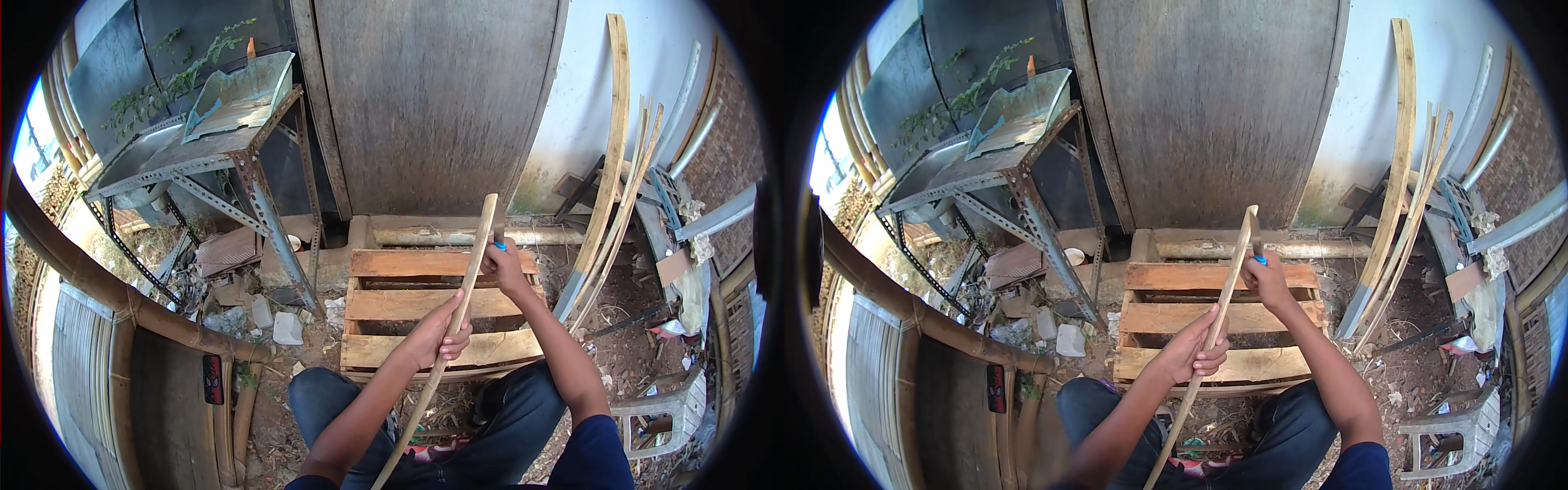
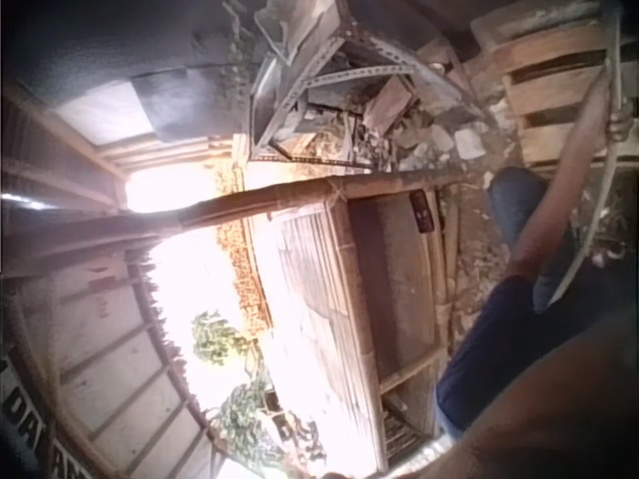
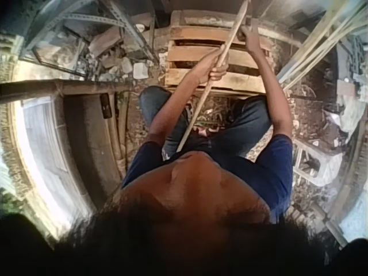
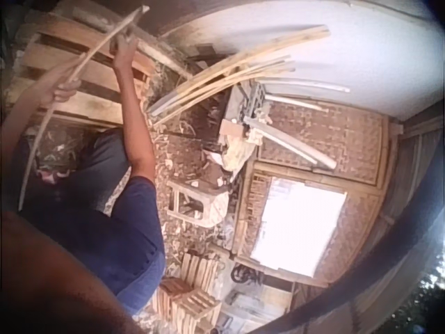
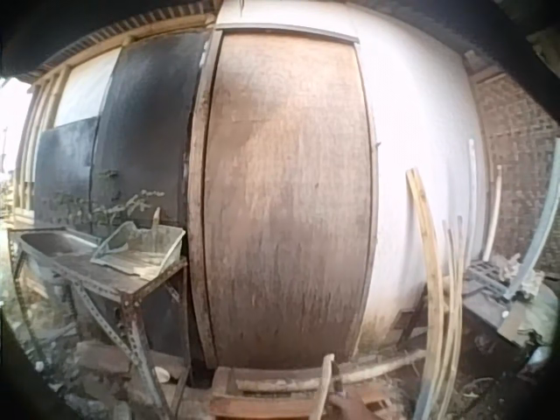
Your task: The person uses a utility knife to shave and taper the end of a thin bamboo stick while sitting.
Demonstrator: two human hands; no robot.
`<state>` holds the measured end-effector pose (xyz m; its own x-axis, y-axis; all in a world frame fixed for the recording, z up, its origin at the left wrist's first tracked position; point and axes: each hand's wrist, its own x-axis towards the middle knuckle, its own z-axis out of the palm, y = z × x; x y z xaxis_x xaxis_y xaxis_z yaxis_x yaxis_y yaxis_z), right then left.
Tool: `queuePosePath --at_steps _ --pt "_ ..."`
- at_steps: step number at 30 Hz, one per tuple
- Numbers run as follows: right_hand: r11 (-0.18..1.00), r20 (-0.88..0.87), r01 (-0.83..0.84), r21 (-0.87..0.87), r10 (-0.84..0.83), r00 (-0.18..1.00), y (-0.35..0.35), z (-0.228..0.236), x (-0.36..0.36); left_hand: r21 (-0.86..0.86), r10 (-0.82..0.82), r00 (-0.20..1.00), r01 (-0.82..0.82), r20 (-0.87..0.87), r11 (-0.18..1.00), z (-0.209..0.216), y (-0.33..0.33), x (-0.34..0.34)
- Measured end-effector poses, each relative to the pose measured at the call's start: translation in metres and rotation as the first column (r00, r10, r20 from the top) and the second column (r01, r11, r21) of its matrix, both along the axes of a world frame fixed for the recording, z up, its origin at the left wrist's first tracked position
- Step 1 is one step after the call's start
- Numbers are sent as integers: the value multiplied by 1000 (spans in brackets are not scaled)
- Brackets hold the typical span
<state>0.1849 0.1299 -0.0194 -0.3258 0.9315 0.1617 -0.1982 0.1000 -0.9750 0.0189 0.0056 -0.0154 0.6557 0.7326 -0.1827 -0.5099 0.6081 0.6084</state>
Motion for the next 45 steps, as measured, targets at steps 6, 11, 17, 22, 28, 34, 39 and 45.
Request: queuePosePath --at_steps 6,11,17,22,28,34,39,45 --pt "989 -324 -114 -92 79 943 1 27 3 9 46 989 -45 -143 999 1 1 3" --pt "979 -195 -115 -168 82 977 -7 35 2 24 -19 996 21 -90 1000 -1 -3 2" --pt "992 2 -119 -34 119 993 -20 34 -3 55 36 999 -36 8 998 13 -4 -1" --pt "990 115 -142 24 138 984 -26 26 -13 -49 -13 952 30 307 998 6 3 -22" --pt "902 500 -61 426 -178 848 -24 14 -13 -61 -38 961 57 272 996 9 4 -20" --pt "782 503 -126 610 -259 824 -26 16 -20 -86 -52 974 73 223 994 5 -1 -16" --pt "788 596 135 601 -554 582 35 -10 1 -72 -102 991 108 82 992 9 -12 7" --pt "803 430 448 393 -591 682 63 -31 51 -23 43 997 -44 -60 999 11 -4 7"
